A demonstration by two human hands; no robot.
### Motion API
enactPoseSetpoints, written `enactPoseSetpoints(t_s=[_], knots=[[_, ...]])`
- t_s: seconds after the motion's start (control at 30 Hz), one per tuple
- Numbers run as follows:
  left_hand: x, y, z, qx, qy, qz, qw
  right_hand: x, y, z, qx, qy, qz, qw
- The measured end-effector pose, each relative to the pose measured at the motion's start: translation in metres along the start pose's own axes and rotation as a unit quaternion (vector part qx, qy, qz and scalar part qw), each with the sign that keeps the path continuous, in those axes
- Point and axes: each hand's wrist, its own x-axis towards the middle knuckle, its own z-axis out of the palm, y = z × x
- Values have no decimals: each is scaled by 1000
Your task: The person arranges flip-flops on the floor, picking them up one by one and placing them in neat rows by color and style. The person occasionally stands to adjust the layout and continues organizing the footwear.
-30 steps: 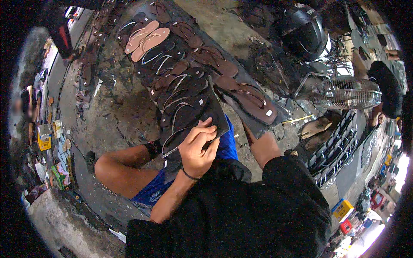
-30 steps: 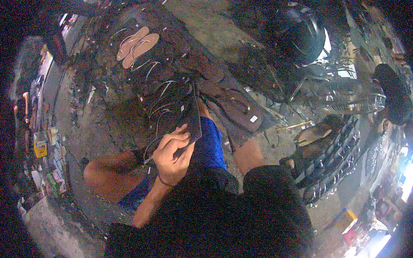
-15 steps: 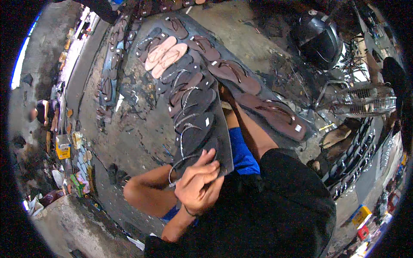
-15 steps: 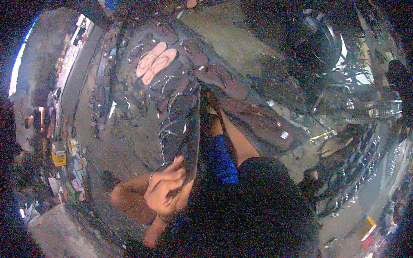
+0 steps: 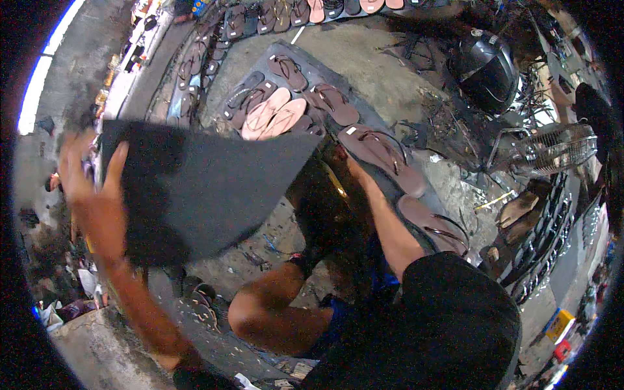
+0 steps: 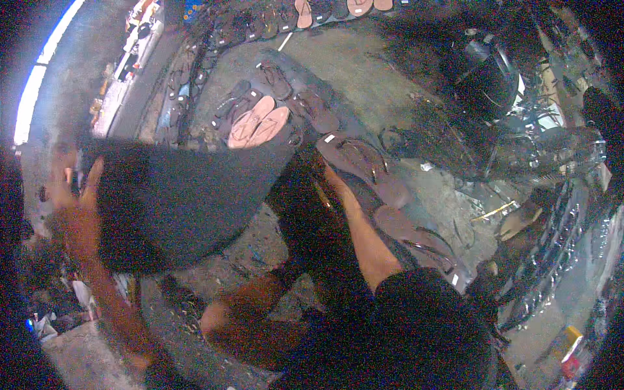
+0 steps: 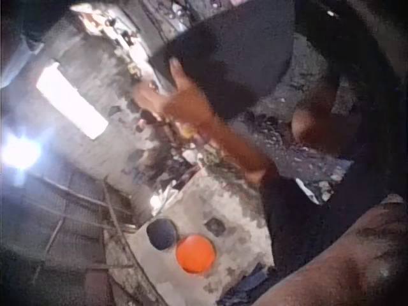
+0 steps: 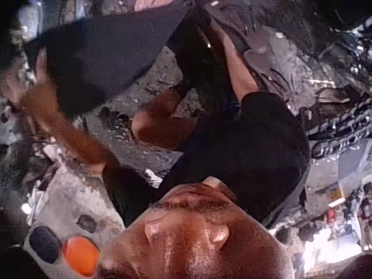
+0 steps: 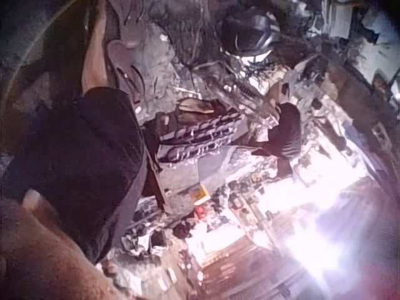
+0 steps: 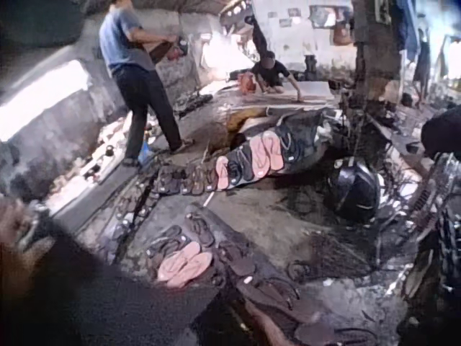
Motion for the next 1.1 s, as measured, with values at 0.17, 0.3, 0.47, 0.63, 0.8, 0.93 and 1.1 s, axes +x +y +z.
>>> enactPoseSetpoints(t_s=[0.17, 0.3, 0.47, 0.63, 0.8, 0.93, 1.1], knots=[[-89, 247, 198, -80, -131, 293, 944, -34, 12, 20, -47, -21, -11, 999], [-116, 287, 249, 25, -502, 247, 828, -42, 32, 26, -101, -12, -15, 995], [-123, 242, 221, -87, -468, 242, 845, -44, 65, 29, -228, 35, -8, 973], [-159, 231, 205, -89, -400, 167, 897, -23, 74, 38, -426, 13, -12, 905], [-164, 217, 193, -70, -373, 157, 912, -13, 51, 54, -78, 99, -32, 991], [-166, 213, 191, -61, -369, 173, 911, 20, 58, 59, 15, 83, 12, 996], [-167, 206, 184, -86, -399, 144, 901, 75, 52, 61, 98, 72, 41, 992]])
